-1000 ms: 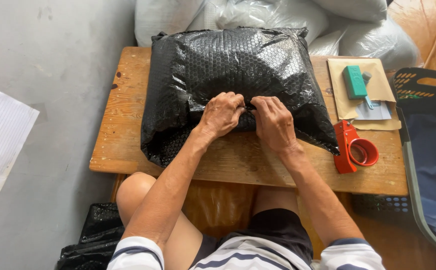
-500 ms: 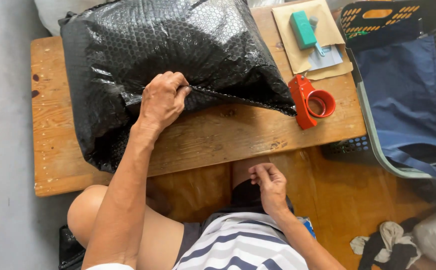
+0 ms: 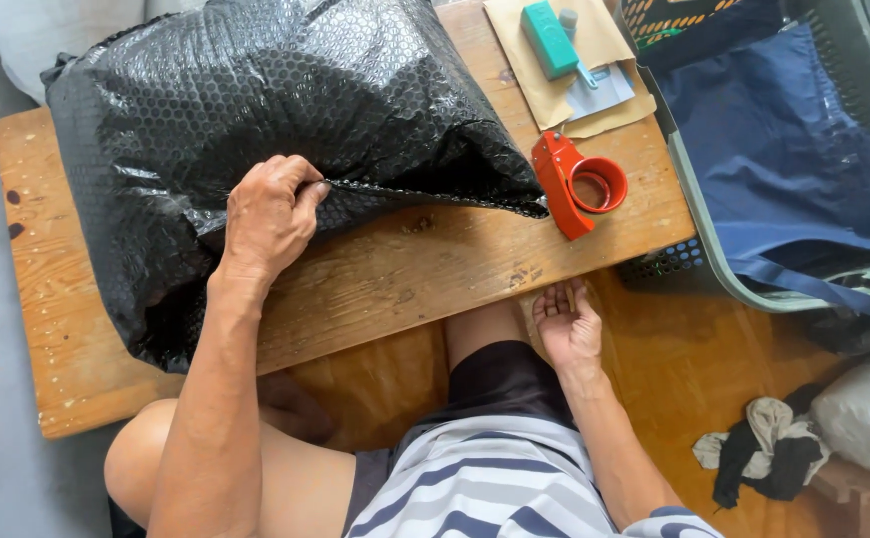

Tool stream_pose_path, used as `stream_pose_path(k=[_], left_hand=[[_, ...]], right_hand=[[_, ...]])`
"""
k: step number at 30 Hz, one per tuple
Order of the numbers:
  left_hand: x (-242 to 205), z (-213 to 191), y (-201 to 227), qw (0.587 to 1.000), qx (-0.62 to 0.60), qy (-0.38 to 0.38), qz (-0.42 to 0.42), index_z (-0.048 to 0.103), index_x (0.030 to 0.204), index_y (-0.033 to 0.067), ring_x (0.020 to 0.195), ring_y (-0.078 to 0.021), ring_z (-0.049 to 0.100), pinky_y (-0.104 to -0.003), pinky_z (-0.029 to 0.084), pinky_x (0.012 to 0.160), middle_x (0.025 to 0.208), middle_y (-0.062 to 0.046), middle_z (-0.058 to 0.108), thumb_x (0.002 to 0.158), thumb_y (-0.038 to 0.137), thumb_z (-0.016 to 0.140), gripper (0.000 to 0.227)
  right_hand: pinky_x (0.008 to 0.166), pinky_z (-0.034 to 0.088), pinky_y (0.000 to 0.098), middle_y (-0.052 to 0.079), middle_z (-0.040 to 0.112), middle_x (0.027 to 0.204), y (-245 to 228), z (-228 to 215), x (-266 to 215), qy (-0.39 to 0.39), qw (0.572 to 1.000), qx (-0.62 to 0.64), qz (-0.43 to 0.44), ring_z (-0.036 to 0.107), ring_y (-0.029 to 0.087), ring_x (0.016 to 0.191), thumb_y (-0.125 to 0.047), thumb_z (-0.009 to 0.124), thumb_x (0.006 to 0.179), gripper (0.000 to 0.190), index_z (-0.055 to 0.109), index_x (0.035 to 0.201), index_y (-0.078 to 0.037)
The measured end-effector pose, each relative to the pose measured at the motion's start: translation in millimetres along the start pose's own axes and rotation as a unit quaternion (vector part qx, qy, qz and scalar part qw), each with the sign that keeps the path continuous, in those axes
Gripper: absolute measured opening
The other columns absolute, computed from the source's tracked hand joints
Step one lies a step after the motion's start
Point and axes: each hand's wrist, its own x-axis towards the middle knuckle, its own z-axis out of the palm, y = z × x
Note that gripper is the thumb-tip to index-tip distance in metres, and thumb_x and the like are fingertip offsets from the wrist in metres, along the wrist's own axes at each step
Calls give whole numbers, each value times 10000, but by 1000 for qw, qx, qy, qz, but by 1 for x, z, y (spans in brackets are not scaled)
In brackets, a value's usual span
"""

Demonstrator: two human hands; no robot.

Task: A person is wrapping a pillow in black bubble wrap and securing it with red tape using a tape dispenser.

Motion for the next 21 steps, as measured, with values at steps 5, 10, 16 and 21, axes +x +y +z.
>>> stream_pose_path(k=[5, 10, 16, 21], left_hand=[[0, 0, -1, 1000, -6, -6, -3, 707, 976, 153, 884, -325, 680, -432, 548, 816, 856, -88, 649, 971, 179, 717, 29], [0, -3, 2, 1000, -11, -7, -9, 710, 982, 149, 886, -322, 682, -432, 547, 812, 856, -88, 655, 972, 169, 717, 23], [-1, -5, 3, 1000, -14, -15, -17, 713, 986, 152, 885, -314, 681, -430, 545, 812, 849, -80, 651, 979, 170, 710, 20], [-1, -5, 3, 999, -20, -16, -21, 711, 984, 155, 889, -309, 680, -431, 546, 816, 847, -78, 651, 973, 167, 712, 16]], right_hand=[[946, 475, 400, 59, 572, 1140, -3, -5, 10, -16, 999, 28, 10, 592, 228, 1068, -219, 788, 892, 298, 654, 1139, -120], [943, 492, 398, 41, 623, 1096, -6, -15, 18, -37, 999, 33, 12, 636, 220, 1060, -202, 857, 823, 317, 690, 1080, -122], [862, 528, 316, 1, 704, 917, -11, -17, 18, -43, 999, 8, -9, 695, 153, 895, -106, 858, 812, 194, 702, 925, -129], [829, 562, 329, 31, 724, 849, -15, -25, 15, -18, 998, -24, -50, 710, 157, 818, -67, 830, 843, 135, 715, 860, -135]])
